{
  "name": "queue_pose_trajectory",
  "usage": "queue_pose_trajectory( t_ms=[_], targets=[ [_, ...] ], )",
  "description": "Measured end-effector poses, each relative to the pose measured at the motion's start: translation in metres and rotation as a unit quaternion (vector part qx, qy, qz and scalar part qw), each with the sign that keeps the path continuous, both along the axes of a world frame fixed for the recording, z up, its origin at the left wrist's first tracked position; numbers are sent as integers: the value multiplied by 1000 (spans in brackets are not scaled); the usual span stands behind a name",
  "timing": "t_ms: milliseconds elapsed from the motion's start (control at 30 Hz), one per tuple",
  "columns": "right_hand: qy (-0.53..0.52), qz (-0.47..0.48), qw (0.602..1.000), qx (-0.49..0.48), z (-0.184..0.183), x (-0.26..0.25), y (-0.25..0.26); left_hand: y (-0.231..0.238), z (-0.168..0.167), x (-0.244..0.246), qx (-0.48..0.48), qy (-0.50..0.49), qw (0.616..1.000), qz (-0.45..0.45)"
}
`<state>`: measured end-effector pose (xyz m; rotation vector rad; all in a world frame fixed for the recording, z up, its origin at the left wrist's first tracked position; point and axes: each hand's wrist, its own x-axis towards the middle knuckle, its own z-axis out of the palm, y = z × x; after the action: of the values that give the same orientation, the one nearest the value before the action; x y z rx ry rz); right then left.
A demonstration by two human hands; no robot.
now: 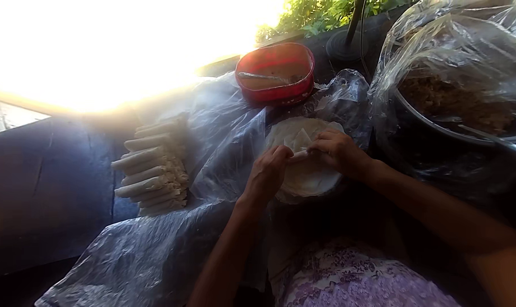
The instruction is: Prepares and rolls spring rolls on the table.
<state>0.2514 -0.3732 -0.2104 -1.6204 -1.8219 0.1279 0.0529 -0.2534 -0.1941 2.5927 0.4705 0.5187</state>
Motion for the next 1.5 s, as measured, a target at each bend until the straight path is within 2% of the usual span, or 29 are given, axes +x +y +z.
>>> queue_pose_trajectory(
  t_ms=[300,533,633,767,900,1033,1200,1300,1400,1500],
  targets=[
    [56,-31,996,-59,6,9,19,15,8,16,16,39,999,8],
    [-10,-20,999,-29,10,2,23,-6,-1,25,114,13,993,-7],
    [-17,-10,998,-58,26,14,37,-14,-7,24,152,6,988,11],
    [-26,-72,992,-103,71,36,79,-23,-19,20,178,-1,983,41],
    [-84,-121,967,-210,96,54,139,-24,-29,18,197,-17,978,70],
    [-152,-136,918,-339,96,58,191,-24,-36,15,192,-32,978,81],
    [-242,-130,875,-400,81,55,222,-24,-43,13,181,-55,978,84],
    [-250,-122,863,-421,78,52,227,-23,-44,13,176,-64,979,80],
    [-238,-118,868,-419,79,52,226,-23,-45,13,170,-67,980,79],
    [-150,-119,906,-377,79,62,221,-23,-47,13,168,-74,980,79]
  ],
)
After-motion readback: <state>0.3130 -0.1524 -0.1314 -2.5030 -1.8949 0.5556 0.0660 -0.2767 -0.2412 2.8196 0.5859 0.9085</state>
